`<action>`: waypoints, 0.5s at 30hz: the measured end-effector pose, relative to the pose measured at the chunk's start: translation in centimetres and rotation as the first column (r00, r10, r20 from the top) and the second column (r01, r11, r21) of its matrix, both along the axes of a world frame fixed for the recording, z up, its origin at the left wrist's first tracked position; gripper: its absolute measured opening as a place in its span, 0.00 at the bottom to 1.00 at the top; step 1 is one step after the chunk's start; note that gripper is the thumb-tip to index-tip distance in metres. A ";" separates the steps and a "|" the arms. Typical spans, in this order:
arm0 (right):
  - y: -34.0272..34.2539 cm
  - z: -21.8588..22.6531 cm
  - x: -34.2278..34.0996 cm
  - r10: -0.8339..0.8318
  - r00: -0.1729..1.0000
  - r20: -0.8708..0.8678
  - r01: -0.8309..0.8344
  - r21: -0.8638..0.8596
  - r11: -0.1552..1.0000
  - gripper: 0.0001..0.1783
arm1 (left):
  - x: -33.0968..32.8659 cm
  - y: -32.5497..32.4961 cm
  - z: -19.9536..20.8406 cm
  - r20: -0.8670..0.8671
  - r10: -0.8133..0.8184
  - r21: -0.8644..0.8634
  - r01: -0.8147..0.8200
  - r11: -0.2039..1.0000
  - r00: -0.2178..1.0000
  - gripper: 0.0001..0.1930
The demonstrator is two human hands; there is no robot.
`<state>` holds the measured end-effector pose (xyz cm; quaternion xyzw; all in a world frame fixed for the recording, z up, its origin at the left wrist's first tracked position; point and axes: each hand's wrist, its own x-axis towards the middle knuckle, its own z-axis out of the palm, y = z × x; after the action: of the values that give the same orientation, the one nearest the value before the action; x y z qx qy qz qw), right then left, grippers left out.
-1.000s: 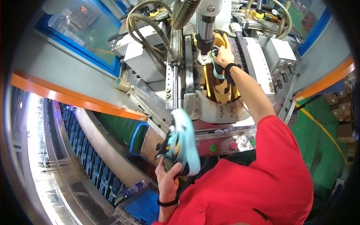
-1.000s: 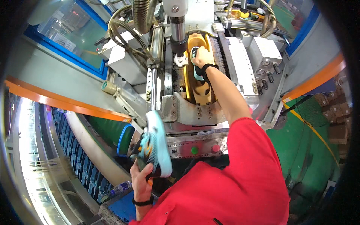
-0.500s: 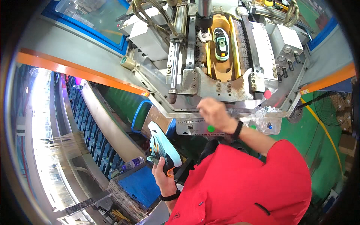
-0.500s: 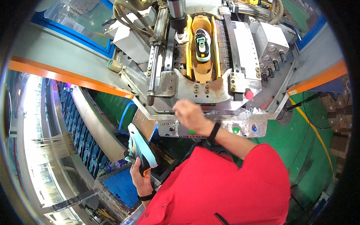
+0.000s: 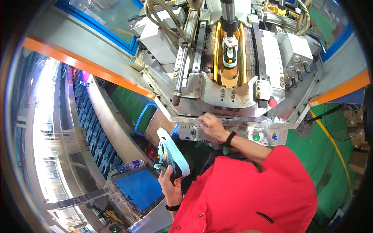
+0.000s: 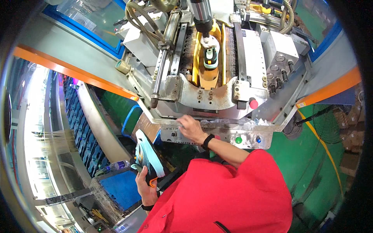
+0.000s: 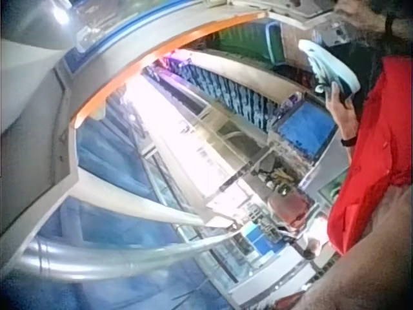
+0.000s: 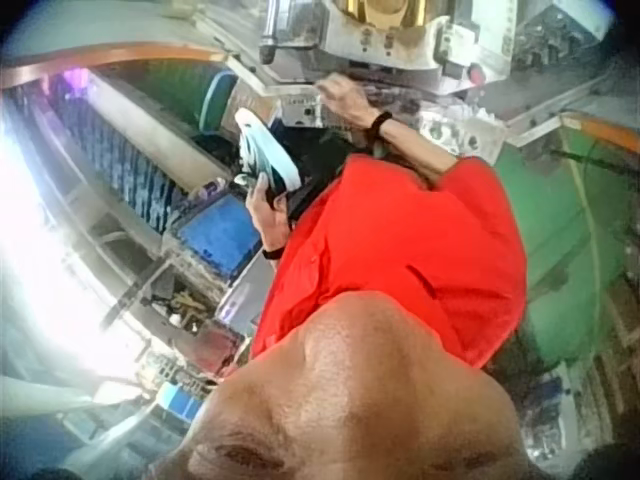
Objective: Operating a shoe lasting machine and placing finished shoe components onto a conveyor belt.
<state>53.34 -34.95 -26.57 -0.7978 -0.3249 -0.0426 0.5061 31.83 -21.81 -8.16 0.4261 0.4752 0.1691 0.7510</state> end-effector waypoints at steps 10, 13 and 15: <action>-8.2 33.0 31.3 -0.312 0.928 0.206 0.144 0.572 0.808 0.21 | -0.2 -0.3 -1.3 0.080 0.050 -0.031 -0.048 0.998 0.996 0.13; -6.5 36.3 28.8 -0.342 0.911 0.231 0.127 0.631 0.765 0.19 | -0.3 -1.1 -1.8 0.111 0.058 -0.081 -0.049 0.996 0.992 0.13; -6.4 36.3 28.8 -0.335 0.931 0.144 0.178 0.622 0.762 0.18 | -0.8 -1.4 -2.3 0.103 0.065 -0.084 -0.057 0.995 0.993 0.13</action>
<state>82.13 -41.40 9.75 -0.6221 -0.2416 -0.3111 0.6766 31.00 -23.17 -10.50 0.3712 0.4541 0.1949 0.7862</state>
